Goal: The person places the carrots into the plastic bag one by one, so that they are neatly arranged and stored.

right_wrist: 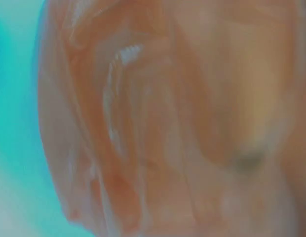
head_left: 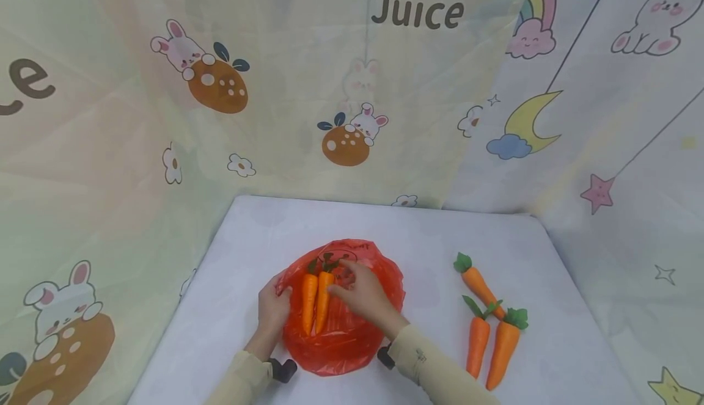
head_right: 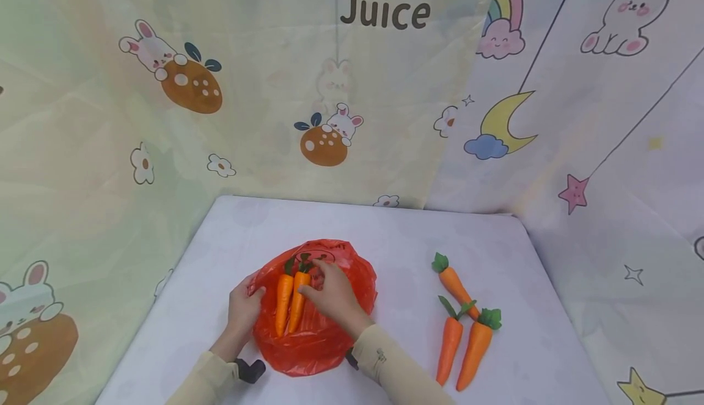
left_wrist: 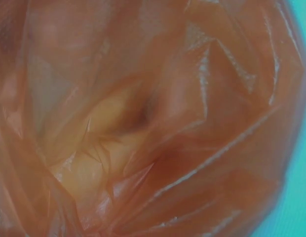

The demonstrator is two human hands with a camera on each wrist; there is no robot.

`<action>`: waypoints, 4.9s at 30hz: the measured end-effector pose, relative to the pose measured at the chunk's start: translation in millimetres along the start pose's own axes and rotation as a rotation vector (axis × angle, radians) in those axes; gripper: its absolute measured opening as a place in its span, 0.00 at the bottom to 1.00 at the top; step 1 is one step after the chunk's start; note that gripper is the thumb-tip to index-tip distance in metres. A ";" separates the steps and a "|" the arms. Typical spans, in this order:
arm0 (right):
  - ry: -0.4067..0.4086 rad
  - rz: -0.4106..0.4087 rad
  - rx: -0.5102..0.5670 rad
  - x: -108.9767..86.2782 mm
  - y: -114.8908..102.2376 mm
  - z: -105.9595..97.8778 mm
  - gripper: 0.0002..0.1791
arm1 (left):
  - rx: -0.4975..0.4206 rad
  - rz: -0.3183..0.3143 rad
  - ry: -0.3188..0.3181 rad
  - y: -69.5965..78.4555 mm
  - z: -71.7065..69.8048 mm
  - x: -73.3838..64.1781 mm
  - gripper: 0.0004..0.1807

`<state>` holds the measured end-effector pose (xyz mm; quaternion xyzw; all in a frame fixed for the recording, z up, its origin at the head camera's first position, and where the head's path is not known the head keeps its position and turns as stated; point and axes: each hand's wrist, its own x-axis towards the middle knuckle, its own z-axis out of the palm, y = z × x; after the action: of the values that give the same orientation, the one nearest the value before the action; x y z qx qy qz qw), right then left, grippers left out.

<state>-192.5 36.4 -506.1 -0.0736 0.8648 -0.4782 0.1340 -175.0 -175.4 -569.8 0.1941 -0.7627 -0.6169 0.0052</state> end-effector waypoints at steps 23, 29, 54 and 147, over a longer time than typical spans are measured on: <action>0.479 -0.370 -0.819 -27.3 37.9 -141.1 0.59 | 0.015 0.002 0.007 0.9 -1.0 -2.3 0.25; 0.482 -0.311 -0.871 -28.3 73.6 -178.0 0.62 | 0.005 -0.004 0.004 0.1 0.1 -2.1 0.25; 0.167 0.236 -0.602 -22.3 153.9 -220.2 0.60 | 0.016 -0.019 0.012 -0.7 -0.6 -4.0 0.26; -0.233 0.131 0.523 -4.2 39.9 -127.3 0.40 | -0.004 -0.030 0.020 1.0 3.1 -3.0 0.25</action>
<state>-226.9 161.5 -474.7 -0.0353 0.6940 -0.6634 0.2775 -173.2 -171.4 -568.9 0.2116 -0.7583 -0.6166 0.0041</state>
